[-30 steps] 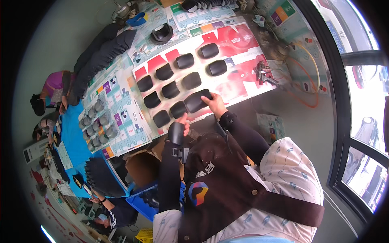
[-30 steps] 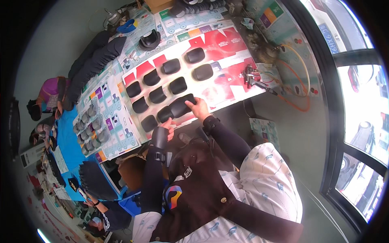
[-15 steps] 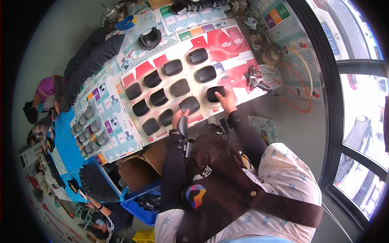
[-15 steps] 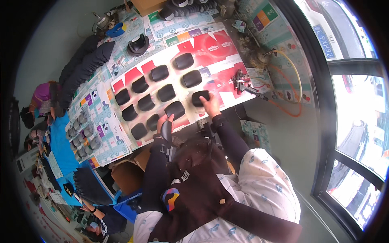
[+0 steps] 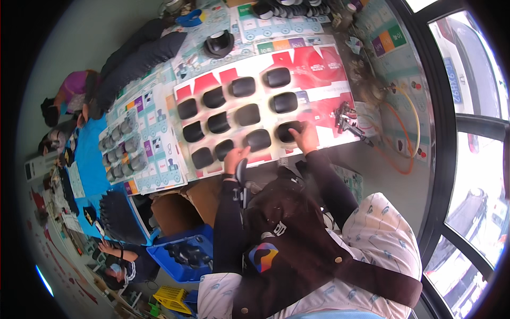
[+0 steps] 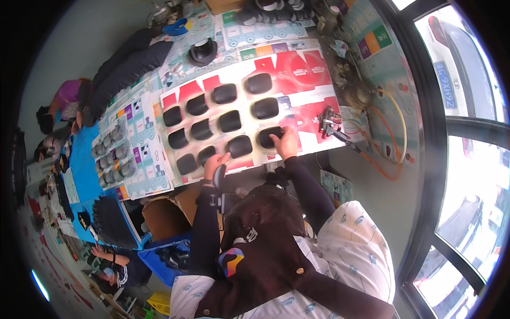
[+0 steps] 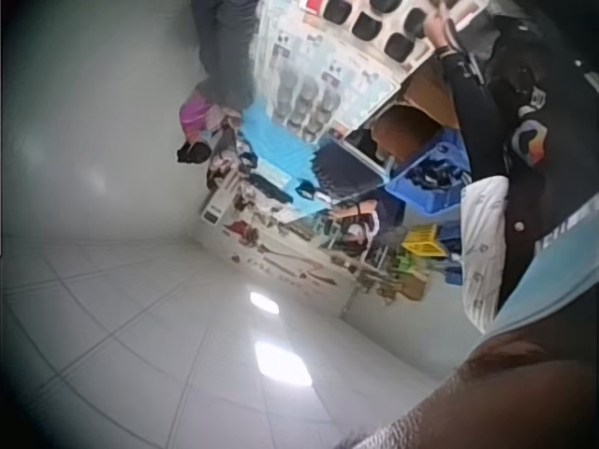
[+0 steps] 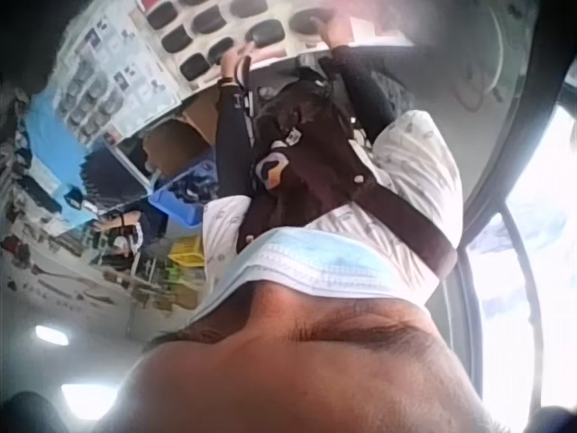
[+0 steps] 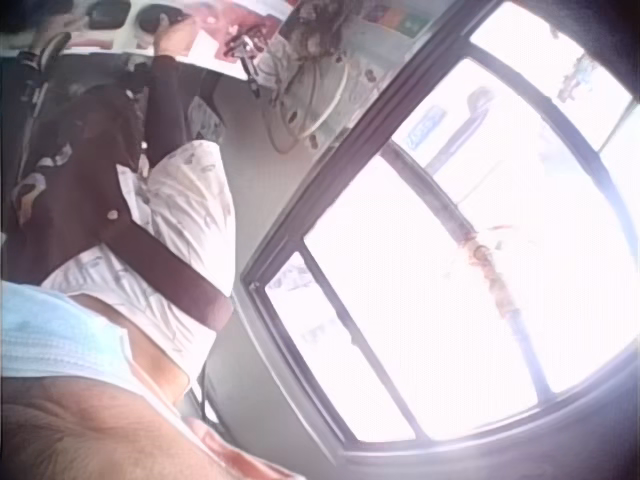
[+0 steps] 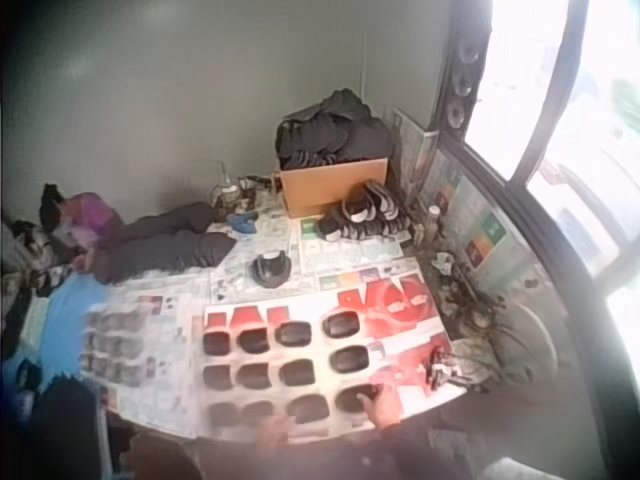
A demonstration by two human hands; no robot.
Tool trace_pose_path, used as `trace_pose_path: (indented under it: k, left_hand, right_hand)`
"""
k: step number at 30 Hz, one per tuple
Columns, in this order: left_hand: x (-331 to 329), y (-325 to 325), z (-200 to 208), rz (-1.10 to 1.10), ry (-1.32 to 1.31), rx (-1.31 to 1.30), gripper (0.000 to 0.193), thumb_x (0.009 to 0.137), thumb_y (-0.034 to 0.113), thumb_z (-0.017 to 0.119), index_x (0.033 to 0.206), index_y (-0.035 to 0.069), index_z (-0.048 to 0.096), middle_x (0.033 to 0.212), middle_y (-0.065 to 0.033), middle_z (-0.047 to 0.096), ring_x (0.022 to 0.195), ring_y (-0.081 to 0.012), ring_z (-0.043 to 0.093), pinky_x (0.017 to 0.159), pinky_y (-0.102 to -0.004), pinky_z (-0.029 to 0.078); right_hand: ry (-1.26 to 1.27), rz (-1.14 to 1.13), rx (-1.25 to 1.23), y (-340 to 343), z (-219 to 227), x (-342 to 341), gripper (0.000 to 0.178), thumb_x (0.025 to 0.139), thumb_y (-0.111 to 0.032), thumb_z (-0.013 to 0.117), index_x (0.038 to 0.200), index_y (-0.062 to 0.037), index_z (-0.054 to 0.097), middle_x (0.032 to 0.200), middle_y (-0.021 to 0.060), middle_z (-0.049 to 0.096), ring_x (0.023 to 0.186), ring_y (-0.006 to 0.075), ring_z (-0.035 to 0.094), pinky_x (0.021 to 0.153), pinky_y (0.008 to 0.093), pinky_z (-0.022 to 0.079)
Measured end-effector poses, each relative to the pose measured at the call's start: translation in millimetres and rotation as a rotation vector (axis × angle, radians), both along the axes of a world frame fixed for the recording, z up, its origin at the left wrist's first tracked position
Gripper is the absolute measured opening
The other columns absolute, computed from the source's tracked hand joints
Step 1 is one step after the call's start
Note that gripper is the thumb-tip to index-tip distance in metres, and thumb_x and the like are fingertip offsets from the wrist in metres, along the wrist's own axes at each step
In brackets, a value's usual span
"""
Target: The recorder picks up shoe soles from a blue plastic crate, arranges them on a work table, and uses a handheld air-powered blow gun to clean them.
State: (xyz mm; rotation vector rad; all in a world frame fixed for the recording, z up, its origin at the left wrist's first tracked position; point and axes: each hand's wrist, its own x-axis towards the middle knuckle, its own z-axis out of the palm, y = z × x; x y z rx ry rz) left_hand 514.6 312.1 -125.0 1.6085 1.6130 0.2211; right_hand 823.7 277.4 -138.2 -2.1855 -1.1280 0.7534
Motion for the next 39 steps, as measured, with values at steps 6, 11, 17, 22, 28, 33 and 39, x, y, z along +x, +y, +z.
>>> trace_pose_path:
  k: [6,11,17,22,28,33,39]
  left_hand:
    - [-170,-106,63,0.551,-0.376,-0.282,0.05,0.097,0.049,0.065,0.078,0.004,0.068,0.055,-0.0009,0.055,0.05,-0.006,0.054,0.048,-0.0255,0.04]
    - [-374,-313,-7,0.311,0.695,-0.273,0.033,0.094,0.034,0.057,0.113,0.008,0.063,0.085,-0.0206,0.072,0.087,-0.0424,0.071,0.079,-0.0499,0.055]
    - [-493,-530,-25,0.981,0.614,-0.374,0.043,0.092,0.034,0.057,0.123,0.004,0.06,0.098,-0.0214,0.073,0.096,-0.0417,0.07,0.085,-0.0519,0.054]
    - [-501,-547,-23,1.283,0.479,-0.191,0.043,0.09,0.03,0.061,0.116,-0.004,0.064,0.102,-0.0265,0.072,0.096,-0.0442,0.069,0.087,-0.0514,0.053]
    - [-402,-510,-26,1.466,0.383,0.183,0.041,0.089,0.02,0.061,0.119,-0.008,0.062,0.117,-0.0297,0.067,0.104,-0.041,0.066,0.092,-0.045,0.051]
    - [-323,-488,-32,1.584,-0.169,0.314,0.037,0.086,0.007,0.066,0.121,-0.002,0.058,0.102,-0.015,0.066,0.083,-0.026,0.063,0.074,-0.0375,0.054]
    - [-219,-489,-27,1.511,-0.281,0.172,0.036,0.091,0.003,0.06,0.127,0.006,0.055,0.099,-0.0126,0.065,0.082,-0.024,0.065,0.07,-0.0337,0.053]
  right_hand:
    - [-0.064,-0.041,0.303,-41,11,57,0.034,0.082,-0.006,0.075,0.111,0.0034,0.06,0.099,0.0206,0.067,0.091,0.0352,0.065,0.083,0.0446,0.052]
    - [-0.289,0.139,0.176,-84,57,89,0.017,0.084,-0.008,0.072,0.098,-0.0021,0.066,0.096,0.0157,0.067,0.094,0.0328,0.065,0.086,0.0436,0.051]
    - [-0.634,0.34,0.236,-126,138,133,0.009,0.085,-0.009,0.065,0.093,-0.0063,0.065,0.095,0.0158,0.066,0.096,0.0391,0.061,0.087,0.0482,0.05]
    - [-0.621,0.351,0.113,-149,138,157,0.009,0.083,-0.01,0.067,0.092,-0.0074,0.067,0.093,0.0134,0.067,0.096,0.0365,0.063,0.087,0.0462,0.051]
    - [-0.527,0.357,-0.042,-143,83,180,0.035,0.079,-0.008,0.071,0.113,-0.0069,0.062,0.113,0.0177,0.063,0.112,0.0394,0.059,0.098,0.0471,0.049]
    - [-0.576,0.287,-0.254,-120,52,218,0.06,0.075,-0.01,0.074,0.13,-0.0051,0.049,0.126,0.0212,0.055,0.12,0.0417,0.055,0.102,0.0474,0.047]
    - [-0.653,0.354,-0.284,-78,11,219,0.065,0.079,-0.003,0.069,0.139,-0.0056,0.042,0.137,0.0196,0.048,0.122,0.0424,0.054,0.099,0.0477,0.052]
